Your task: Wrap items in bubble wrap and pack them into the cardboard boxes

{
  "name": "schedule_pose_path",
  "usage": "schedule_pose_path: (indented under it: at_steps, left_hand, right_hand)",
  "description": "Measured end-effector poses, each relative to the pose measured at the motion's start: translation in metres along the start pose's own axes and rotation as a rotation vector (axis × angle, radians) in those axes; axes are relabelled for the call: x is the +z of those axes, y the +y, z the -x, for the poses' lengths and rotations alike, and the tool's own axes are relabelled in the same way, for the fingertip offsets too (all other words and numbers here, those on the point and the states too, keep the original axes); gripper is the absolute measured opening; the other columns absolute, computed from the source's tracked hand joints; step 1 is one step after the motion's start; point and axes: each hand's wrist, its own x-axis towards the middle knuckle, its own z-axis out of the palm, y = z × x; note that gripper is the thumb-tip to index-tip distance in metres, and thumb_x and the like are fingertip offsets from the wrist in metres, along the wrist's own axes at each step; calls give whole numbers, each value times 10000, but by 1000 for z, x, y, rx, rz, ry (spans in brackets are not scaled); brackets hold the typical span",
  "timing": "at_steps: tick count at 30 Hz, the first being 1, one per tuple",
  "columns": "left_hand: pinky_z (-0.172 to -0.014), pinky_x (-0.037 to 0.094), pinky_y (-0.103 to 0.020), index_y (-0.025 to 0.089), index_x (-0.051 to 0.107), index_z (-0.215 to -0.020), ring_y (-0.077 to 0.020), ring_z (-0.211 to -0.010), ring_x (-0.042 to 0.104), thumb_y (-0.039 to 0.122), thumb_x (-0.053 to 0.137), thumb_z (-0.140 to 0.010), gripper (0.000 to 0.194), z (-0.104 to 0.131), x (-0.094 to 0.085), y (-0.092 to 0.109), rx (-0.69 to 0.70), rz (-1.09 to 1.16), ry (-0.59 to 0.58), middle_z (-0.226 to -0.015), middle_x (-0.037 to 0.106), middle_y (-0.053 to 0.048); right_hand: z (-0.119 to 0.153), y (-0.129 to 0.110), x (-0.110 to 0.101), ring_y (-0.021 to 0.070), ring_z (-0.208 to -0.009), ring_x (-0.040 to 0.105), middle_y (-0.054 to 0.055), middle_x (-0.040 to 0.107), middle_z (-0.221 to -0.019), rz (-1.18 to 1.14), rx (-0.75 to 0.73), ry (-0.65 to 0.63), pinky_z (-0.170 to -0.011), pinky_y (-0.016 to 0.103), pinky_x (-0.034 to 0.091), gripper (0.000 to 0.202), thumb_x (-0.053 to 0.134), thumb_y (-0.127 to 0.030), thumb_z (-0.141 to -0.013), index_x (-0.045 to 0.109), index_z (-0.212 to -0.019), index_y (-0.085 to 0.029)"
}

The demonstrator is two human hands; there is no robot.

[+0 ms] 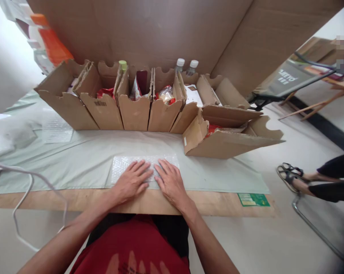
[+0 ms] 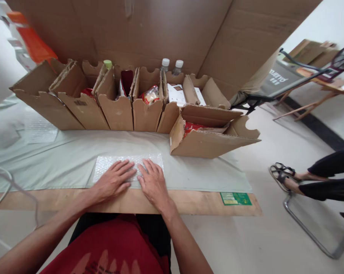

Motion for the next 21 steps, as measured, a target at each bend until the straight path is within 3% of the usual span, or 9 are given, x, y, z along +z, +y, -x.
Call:
schedule_pose_path:
  at_steps: [2,5,8,13,16,18,21]
  left_hand:
    - [-1224,303,-561,284,667,-1322,-344,-1463,447,296,633,-898,425,24,-11,-20,-54,-20,60,-1518,575,-91]
    - [-1172,371,-566,276,693,-1263,-369,-1416,489,392,609,-935,357,66,-34,-44,-157,-132,258,-1440,631,-115]
    - [-1108,423,-578,226,709,-1172,-399,-1329,550,448,577,-952,339,85,-43,-49,-273,-257,425,-1316,677,-162]
    - [-1085,421,-616,188,700,-1050,-447,-1331,514,490,601,-905,349,67,-18,-37,-350,-345,441,-1287,661,-198]
    - [-1063,425,-621,208,670,-912,-454,-1359,487,395,578,-895,208,59,-8,-33,-340,-355,472,-1304,654,-192]
    - [-1043,442,-587,230,630,-835,-425,-1321,531,336,566,-881,132,57,-10,-32,-324,-321,489,-1282,677,-159]
    - [-921,503,-513,242,613,-856,-352,-1048,677,300,550,-866,87,46,-25,-29,-298,-265,465,-1075,747,-119]
  right_hand:
    - [10,8,3,295,-1448,463,114,557,-1527,-23,2,39,-1140,509,405,399,507,-282,-1009,631,-1384,-224]
    - [31,30,-2,290,-1395,517,106,624,-1452,-54,78,172,-1108,505,423,355,456,-321,-1038,682,-1299,-238]
    - [38,48,-11,303,-1300,585,122,693,-1336,-33,215,299,-1046,504,454,346,441,-347,-1041,711,-1214,-216]
    - [2,50,-10,374,-1295,558,194,655,-1374,13,350,282,-1053,569,422,335,555,-356,-960,699,-1188,-156]
    - [-11,42,-8,370,-1274,566,172,676,-1341,-90,388,299,-1057,556,415,157,608,-277,-889,717,-956,-186]
    - [-4,35,-12,324,-1159,636,141,732,-1213,-149,395,317,-1003,502,465,113,589,-248,-878,691,-889,-203]
    - [27,23,-22,236,-907,696,91,745,-994,-350,478,377,-845,388,545,272,583,-293,-890,661,-1129,-189]
